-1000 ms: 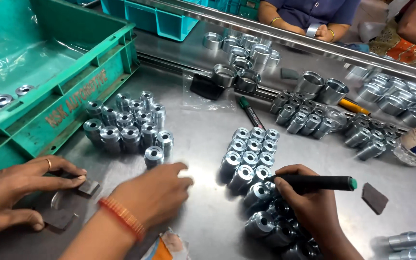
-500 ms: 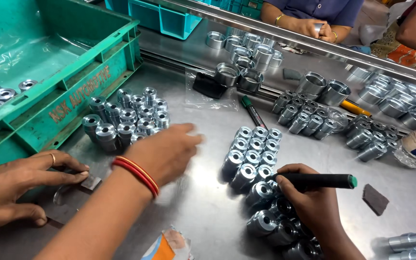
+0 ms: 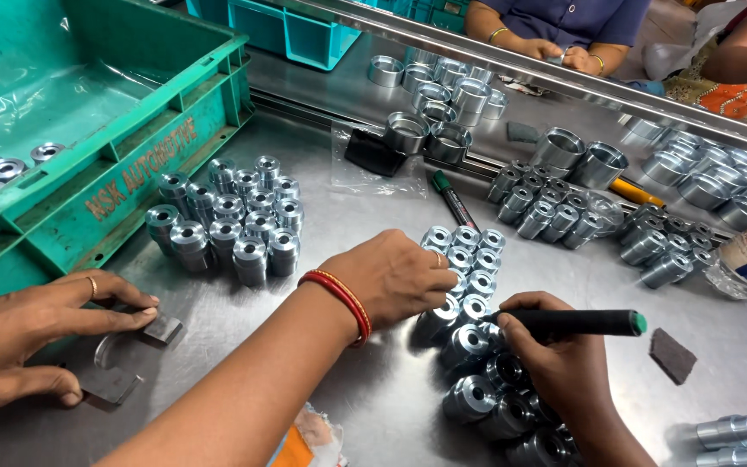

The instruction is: The person fits metal rings onto cylinders by hand, occasionally using a marker or sandpaper on the components. They then organize the assembled parts on the table and place them into a green plastic bin.

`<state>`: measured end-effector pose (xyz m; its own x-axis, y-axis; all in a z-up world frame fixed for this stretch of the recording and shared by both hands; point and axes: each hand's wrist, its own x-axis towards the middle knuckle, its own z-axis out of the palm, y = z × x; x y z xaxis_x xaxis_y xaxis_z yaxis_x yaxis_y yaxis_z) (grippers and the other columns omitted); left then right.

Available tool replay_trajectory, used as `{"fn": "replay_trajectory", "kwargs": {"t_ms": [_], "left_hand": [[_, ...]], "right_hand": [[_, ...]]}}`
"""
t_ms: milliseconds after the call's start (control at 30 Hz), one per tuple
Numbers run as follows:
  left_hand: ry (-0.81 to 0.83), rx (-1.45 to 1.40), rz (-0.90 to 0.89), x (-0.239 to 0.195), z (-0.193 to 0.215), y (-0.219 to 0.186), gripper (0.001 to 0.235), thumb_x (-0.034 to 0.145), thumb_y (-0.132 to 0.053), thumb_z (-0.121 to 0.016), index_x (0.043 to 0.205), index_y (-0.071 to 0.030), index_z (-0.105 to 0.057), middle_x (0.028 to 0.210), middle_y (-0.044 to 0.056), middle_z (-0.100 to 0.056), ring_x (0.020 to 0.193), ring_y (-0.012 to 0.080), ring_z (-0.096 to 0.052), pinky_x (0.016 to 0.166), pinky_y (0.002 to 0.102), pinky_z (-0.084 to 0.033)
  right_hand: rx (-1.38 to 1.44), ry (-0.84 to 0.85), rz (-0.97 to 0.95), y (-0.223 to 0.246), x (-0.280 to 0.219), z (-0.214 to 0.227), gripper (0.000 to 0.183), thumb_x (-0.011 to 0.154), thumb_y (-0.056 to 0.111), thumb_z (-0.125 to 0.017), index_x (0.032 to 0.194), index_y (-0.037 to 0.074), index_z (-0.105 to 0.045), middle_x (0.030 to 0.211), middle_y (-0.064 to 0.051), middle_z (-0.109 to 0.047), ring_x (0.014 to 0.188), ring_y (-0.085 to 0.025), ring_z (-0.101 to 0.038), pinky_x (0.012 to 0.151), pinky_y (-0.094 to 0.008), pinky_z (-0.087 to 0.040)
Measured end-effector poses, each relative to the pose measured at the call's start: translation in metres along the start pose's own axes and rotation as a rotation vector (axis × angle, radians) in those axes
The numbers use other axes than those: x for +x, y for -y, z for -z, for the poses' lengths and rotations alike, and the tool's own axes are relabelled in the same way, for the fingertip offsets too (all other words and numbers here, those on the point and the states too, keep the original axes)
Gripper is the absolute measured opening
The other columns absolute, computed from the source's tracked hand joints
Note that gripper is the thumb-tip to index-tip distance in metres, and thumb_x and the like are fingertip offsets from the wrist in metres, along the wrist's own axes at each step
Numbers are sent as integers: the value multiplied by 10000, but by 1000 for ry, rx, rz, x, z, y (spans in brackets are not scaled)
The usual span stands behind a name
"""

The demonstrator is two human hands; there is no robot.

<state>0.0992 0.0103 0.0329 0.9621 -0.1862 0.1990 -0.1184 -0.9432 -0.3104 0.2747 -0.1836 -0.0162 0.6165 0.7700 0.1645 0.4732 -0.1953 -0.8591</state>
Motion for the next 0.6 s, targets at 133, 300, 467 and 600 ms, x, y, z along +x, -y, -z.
{"fn": "replay_trajectory", "kwargs": {"t_ms": [133, 300, 467, 600], "left_hand": [[213, 4, 20, -8, 0, 3, 201, 1020, -208, -514, 966, -249, -703, 1084, -63, -605, 1058, 127, -629, 759, 352, -540], [16, -133, -44, -37, -17, -12, 214, 901, -173, -547, 1002, -291, -694, 1101, 1, -592, 1109, 181, -611, 681, 355, -541], [302, -106, 2, -64, 4, -31, 140, 914, -181, -581, 945, -229, -709, 1088, -3, -611, 1025, 197, -595, 773, 364, -508], [496, 45, -23, -138, 10, -40, 191, 889, -172, -613, 747, -176, -741, 884, 9, -653, 1033, 264, -554, 812, 428, -445]], "right_hand": [[15, -20, -17, 1, 0, 0, 161, 852, 104, -765, 989, 19, -760, 780, -29, -709, 687, -76, -584, 591, -229, -453], [-5, -24, -19, -2, 0, 1, 160, 854, 110, -768, 989, 24, -758, 764, -19, -683, 679, -74, -556, 582, -230, -428], [4, -12, -9, -2, 1, 1, 156, 855, 107, -760, 979, 13, -756, 755, -16, -685, 677, -73, -573, 581, -228, -442], [33, 6, 18, -5, 1, 1, 149, 860, 99, -760, 973, 3, -751, 762, -21, -683, 689, -66, -573, 588, -225, -445]]}}
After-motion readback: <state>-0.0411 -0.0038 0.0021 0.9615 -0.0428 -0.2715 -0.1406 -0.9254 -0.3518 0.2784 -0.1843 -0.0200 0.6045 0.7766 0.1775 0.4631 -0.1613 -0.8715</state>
